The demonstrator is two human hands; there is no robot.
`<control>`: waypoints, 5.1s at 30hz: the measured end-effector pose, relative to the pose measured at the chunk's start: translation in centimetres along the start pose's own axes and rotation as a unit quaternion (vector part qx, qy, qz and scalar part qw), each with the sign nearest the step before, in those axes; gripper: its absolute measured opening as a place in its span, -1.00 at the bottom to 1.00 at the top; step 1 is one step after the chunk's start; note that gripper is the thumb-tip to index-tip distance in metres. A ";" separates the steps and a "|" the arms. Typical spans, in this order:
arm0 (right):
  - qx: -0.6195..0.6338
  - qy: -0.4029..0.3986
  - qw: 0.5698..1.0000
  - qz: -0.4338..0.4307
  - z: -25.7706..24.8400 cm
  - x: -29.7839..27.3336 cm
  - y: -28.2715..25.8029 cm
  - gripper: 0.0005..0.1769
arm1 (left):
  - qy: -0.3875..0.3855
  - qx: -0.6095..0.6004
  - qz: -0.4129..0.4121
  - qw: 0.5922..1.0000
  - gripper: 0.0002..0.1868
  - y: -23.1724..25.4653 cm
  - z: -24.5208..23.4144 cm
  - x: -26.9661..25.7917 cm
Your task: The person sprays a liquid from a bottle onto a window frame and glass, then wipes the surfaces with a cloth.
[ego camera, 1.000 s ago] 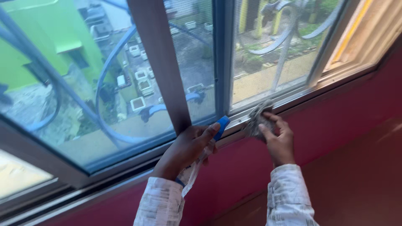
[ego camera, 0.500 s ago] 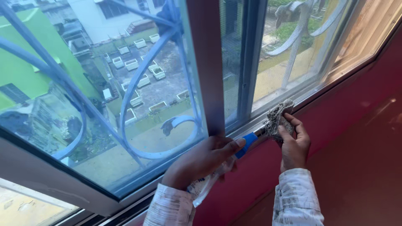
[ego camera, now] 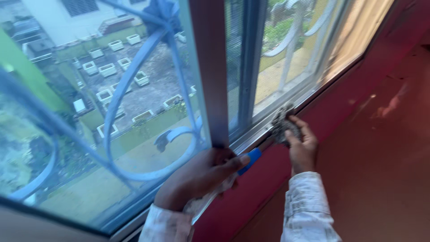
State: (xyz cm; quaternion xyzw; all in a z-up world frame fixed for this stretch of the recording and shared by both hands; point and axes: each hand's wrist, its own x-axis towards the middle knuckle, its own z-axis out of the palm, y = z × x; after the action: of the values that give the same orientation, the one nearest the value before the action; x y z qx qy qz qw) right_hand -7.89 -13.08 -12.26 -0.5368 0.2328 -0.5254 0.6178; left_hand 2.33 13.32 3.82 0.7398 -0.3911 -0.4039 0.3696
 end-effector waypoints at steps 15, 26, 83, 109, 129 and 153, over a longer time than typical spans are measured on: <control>-0.102 0.018 0.994 0.022 2.0 -1.9 -0.5 -0.60 | 0.193 0.074 0.083 0.975 -0.43 0.4 2.8 -0.7; -0.051 0.006 0.997 0.052 2.4 -4.0 -0.6 -0.58 | 0.205 0.093 0.124 0.966 -0.44 -0.6 3.6 0.4; -0.072 -0.030 0.987 0.140 3.2 -8.2 -4.5 -0.41 | 0.159 0.012 0.179 0.971 -0.36 -0.8 3.3 0.1; -0.076 -0.026 0.993 0.089 1.2 -2.6 -2.7 -0.62 | 0.212 0.014 0.128 0.969 -0.39 0.1 4.8 0.8; -0.106 -0.076 0.977 0.168 2.5 -8.7 -3.7 -0.51 | 0.081 -0.048 0.182 0.979 -0.38 -2.0 3.2 -0.8; -0.163 0.036 0.980 0.107 1.6 -1.5 -1.8 -0.34 | 0.185 -0.037 0.094 0.978 -0.42 -0.4 4.0 -0.5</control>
State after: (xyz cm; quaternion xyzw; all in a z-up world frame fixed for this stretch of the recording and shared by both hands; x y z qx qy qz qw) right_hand -7.71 -10.84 -10.48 -0.5832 0.3935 -0.4302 0.5656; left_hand -1.27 13.01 2.01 0.7475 -0.3688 -0.2375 0.4989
